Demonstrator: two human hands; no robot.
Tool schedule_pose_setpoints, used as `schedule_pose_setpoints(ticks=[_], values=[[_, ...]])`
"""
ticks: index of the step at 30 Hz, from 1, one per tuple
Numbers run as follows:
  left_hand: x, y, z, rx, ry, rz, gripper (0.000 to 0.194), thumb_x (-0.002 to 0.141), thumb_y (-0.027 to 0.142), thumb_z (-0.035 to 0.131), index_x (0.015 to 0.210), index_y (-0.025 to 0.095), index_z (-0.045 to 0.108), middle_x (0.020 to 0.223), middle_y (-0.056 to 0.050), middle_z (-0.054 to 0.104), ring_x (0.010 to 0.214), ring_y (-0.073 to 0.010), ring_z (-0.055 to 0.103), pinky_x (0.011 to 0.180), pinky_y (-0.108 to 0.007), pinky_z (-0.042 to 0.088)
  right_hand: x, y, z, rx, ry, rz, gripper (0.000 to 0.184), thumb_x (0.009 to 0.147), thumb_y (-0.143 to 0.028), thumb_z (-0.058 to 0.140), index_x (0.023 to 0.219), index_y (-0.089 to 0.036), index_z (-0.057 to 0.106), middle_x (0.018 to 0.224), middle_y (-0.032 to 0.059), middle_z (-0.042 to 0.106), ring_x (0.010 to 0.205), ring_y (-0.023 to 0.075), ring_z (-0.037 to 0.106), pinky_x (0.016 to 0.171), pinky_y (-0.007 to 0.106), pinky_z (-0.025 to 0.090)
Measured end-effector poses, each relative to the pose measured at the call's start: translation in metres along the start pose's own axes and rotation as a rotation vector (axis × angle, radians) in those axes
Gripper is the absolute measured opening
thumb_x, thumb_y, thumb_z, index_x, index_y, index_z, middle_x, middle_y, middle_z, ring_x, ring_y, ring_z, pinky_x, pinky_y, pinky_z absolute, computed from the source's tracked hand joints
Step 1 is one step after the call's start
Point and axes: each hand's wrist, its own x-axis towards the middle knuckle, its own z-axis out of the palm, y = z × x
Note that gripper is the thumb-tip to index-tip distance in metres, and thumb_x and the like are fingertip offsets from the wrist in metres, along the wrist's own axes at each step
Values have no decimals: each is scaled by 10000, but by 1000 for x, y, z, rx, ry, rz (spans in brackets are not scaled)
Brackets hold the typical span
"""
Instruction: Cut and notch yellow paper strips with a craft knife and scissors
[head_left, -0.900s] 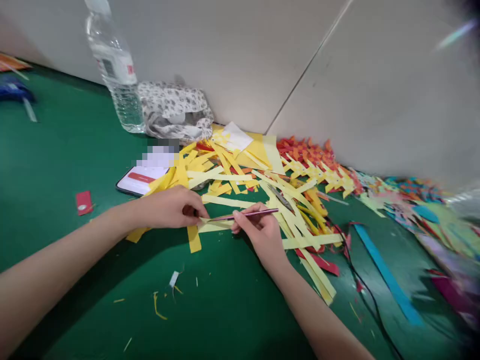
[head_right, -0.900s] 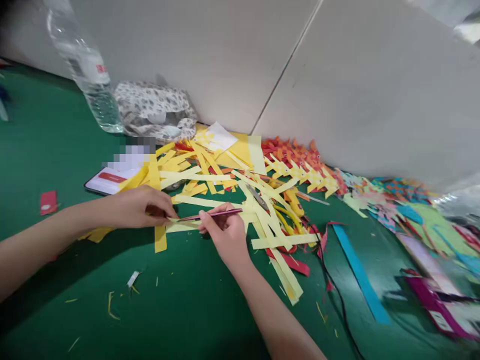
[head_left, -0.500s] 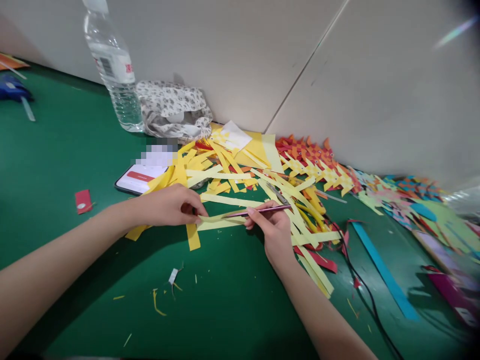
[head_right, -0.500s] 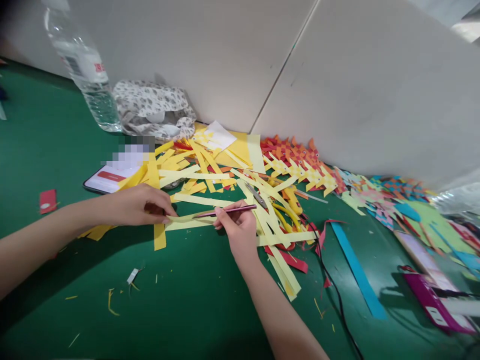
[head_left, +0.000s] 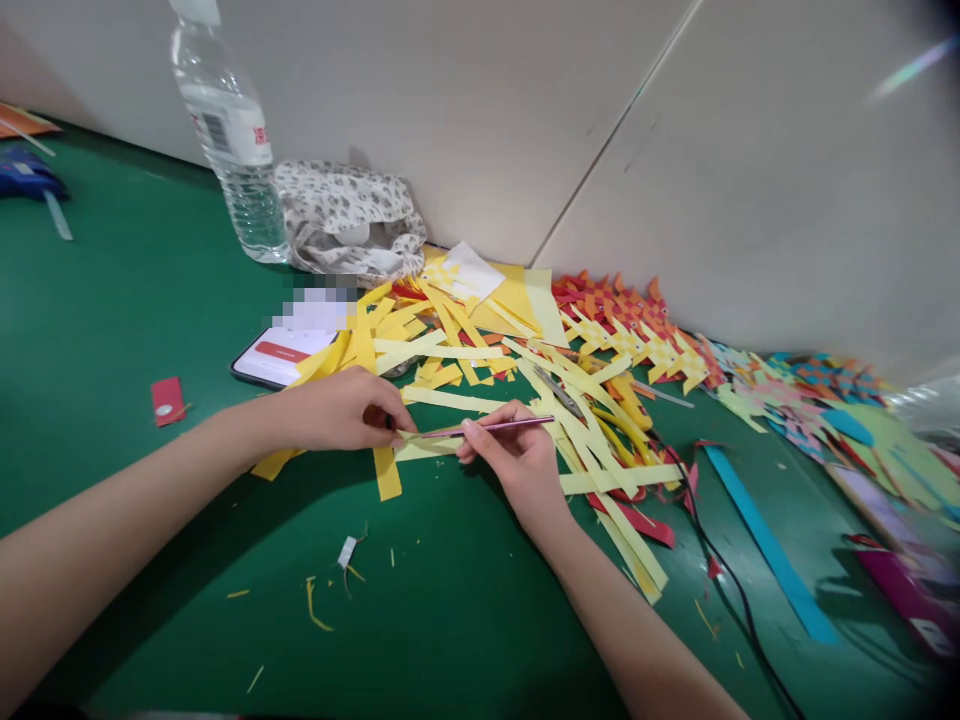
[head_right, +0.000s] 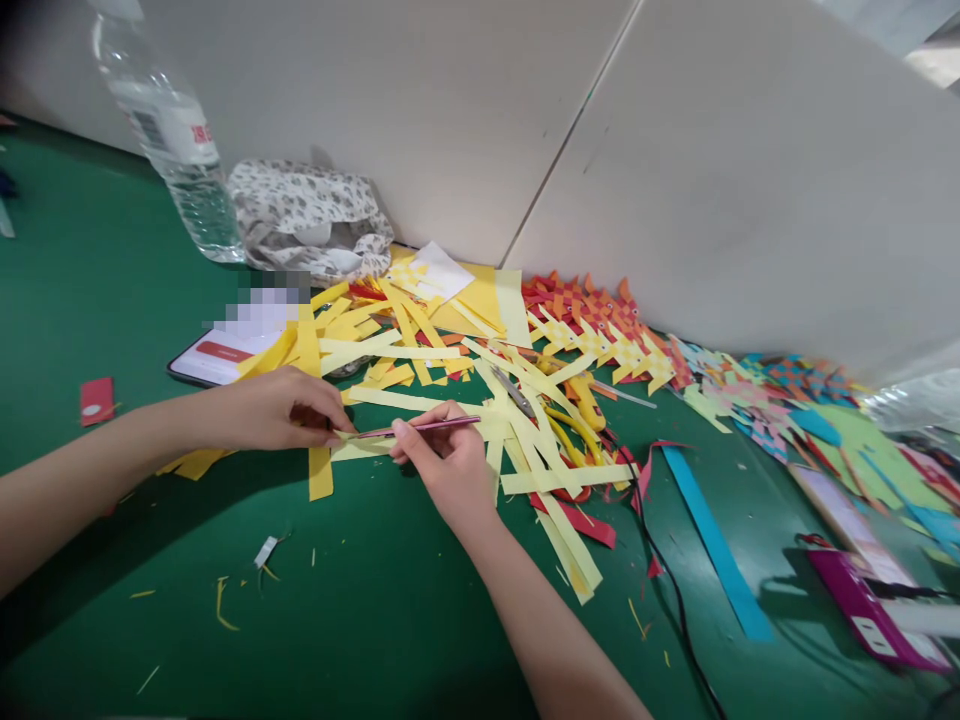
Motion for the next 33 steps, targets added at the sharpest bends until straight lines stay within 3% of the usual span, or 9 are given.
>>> schedule_pose_setpoints(ticks=[7,26,33], values=[[-1,1,-1,14,2,-7,201,773,271,572,909,249,718,782,2,664,634,-104,559,577,-195,407,1,1,-1,-32,-24,16,194,737,-297,691,730,-193,528,583,-18,658,556,122,632,573,252,527],[-2,0,0,-39,11,-19,213,772,336,581,896,232,719,802,-18,674,646,-116,564,580,-210,410,7,6,-24,32,180,-42,203,687,-265,727,671,-190,539,499,-37,620,454,109,569,474,230,471],[-1,1,0,-36,3,-24,211,773,324,573,896,230,718,794,-12,674,637,-114,559,576,-207,401,3,6,-16,76,110,-84,180,718,-249,708,695,-192,539,521,-42,624,486,103,588,489,217,475]])
